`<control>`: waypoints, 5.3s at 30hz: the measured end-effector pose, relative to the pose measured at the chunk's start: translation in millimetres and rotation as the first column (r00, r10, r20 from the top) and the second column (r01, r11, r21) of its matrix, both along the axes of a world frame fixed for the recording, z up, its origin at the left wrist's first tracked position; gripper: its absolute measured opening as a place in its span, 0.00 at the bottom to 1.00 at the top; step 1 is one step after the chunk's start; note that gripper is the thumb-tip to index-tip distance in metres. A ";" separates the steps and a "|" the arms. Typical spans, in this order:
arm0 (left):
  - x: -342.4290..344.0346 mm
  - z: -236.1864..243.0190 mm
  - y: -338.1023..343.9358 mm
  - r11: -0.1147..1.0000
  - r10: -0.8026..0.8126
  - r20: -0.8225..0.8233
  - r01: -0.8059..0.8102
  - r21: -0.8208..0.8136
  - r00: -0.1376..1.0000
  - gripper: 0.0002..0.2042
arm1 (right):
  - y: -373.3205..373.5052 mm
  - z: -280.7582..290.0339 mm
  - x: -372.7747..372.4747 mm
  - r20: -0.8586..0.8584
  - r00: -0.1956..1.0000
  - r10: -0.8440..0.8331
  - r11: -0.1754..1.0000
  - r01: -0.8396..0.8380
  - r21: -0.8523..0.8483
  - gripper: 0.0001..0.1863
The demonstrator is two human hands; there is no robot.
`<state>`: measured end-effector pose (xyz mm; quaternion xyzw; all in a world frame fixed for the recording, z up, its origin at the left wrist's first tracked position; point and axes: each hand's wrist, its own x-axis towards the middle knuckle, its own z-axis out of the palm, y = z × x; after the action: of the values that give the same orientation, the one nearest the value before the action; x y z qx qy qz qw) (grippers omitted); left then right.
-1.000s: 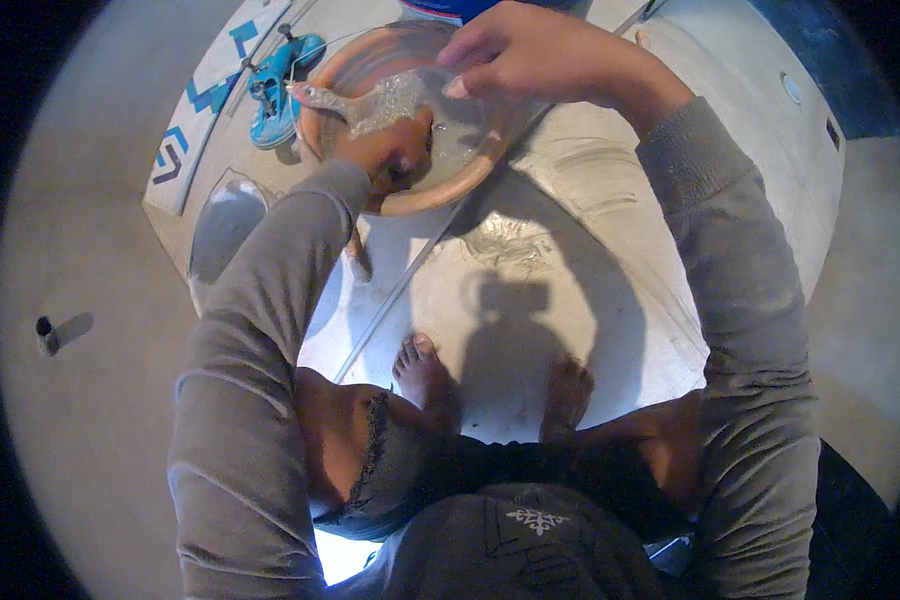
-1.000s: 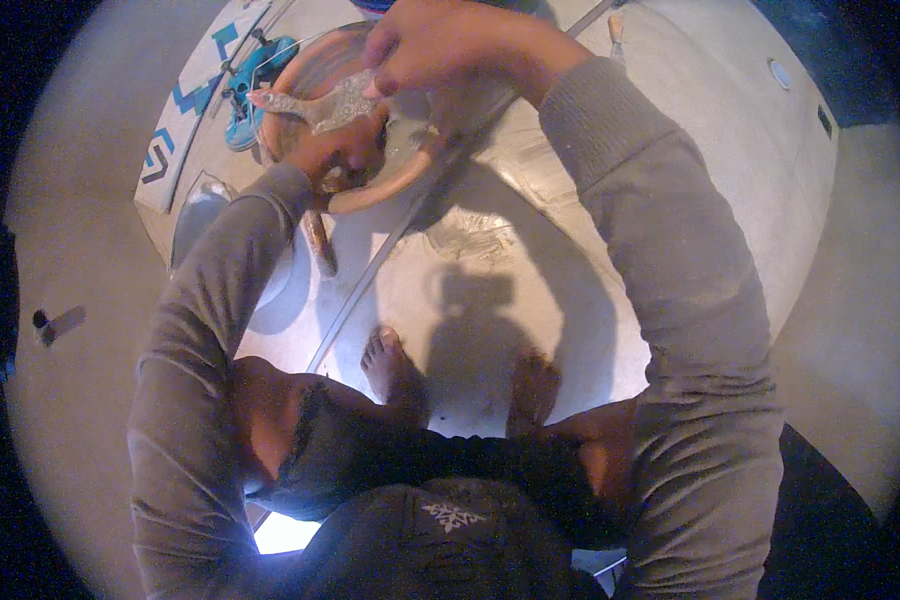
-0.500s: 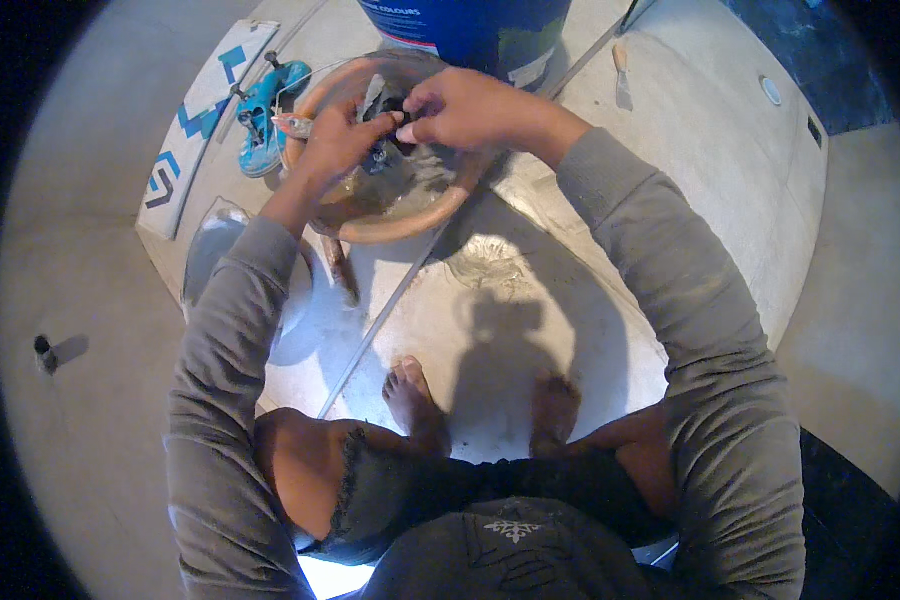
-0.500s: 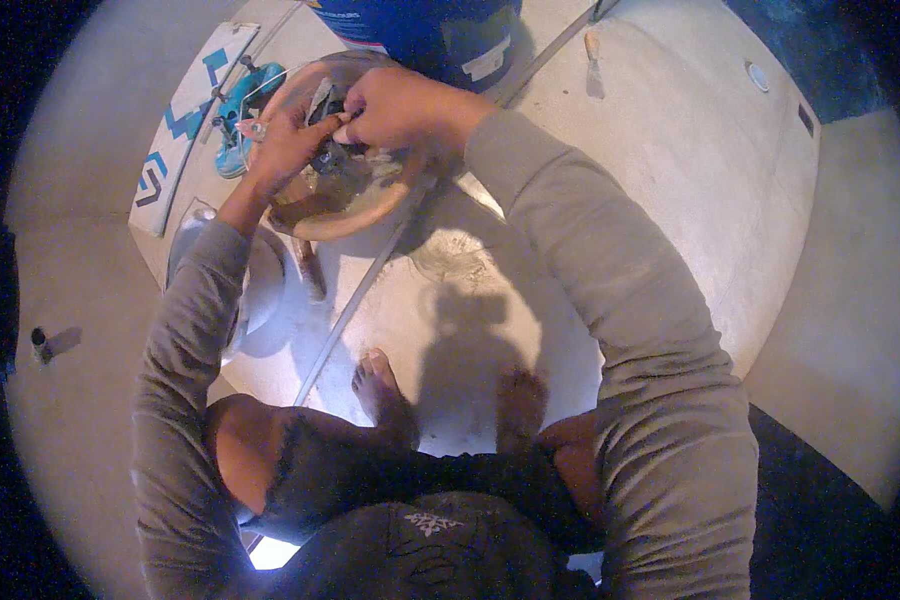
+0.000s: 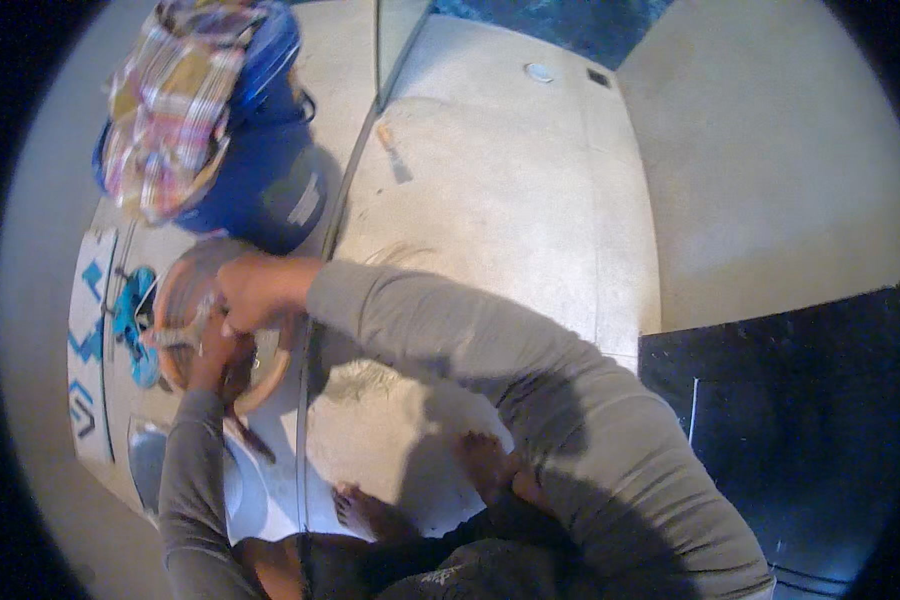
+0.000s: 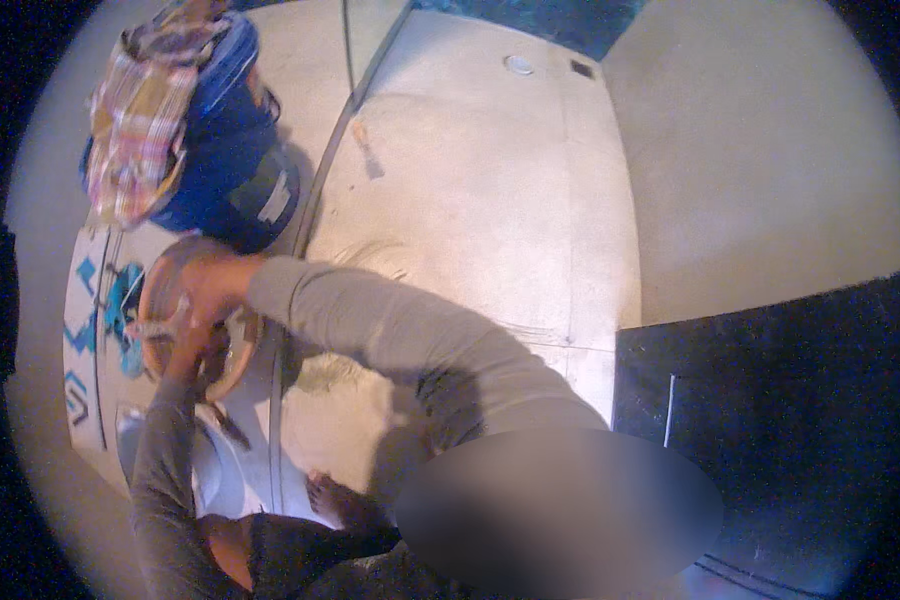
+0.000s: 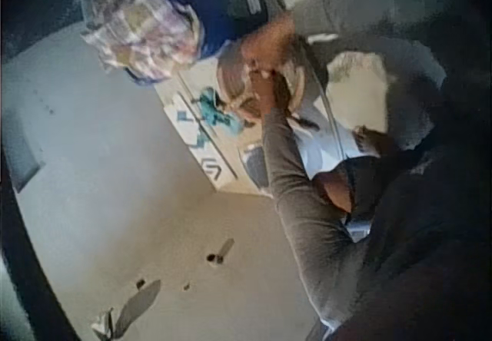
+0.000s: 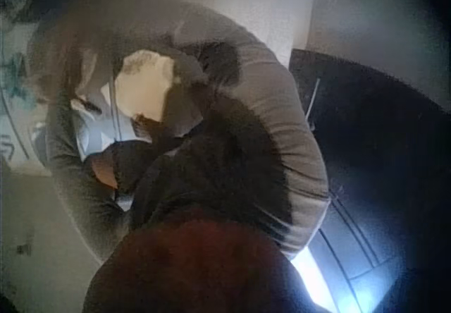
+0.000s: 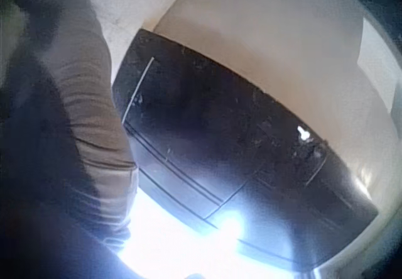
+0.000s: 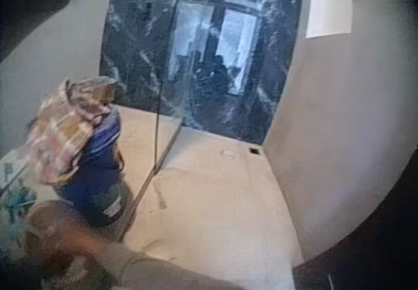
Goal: The person cleans tiles and applies adhesive or grout into the seams using a cloth and a mixing bowl.
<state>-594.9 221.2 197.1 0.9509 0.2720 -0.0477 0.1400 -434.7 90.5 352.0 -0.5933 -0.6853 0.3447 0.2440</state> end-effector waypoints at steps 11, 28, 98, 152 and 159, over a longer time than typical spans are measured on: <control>-36.8 44.8 20.9 0.978 0.164 0.145 -0.142 -0.151 0.976 0.16 | 0.6 -0.3 -1.3 0.033 0.999 0.032 0.999 -0.032 -0.009 0.23; -22.3 -42.2 21.2 0.963 0.141 0.093 -0.115 -0.244 0.986 0.11 | -5.1 10.0 12.6 0.063 0.997 0.037 0.999 -0.037 0.008 0.22; -64.0 141.0 -22.7 -0.251 0.772 -0.079 0.189 -0.949 0.630 0.21 | 34.9 -25.3 -47.7 -0.256 0.944 -0.207 0.949 0.257 0.183 0.15; -25.9 100.7 -32.2 0.753 0.612 0.597 -0.613 -0.239 0.518 0.18 | 50.9 -38.0 -92.3 -0.359 0.822 -0.442 0.828 0.528 0.190 0.24; -30.3 103.1 -45.6 0.698 0.683 0.625 -0.587 -0.409 0.378 0.20 | 49.8 -51.4 -99.9 -0.430 0.752 -0.500 0.820 0.571 0.046 0.25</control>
<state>-625.2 175.6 300.2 0.6939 0.5306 0.3830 0.3006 -534.6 140.3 300.6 -0.6582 -0.4485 0.3120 0.5180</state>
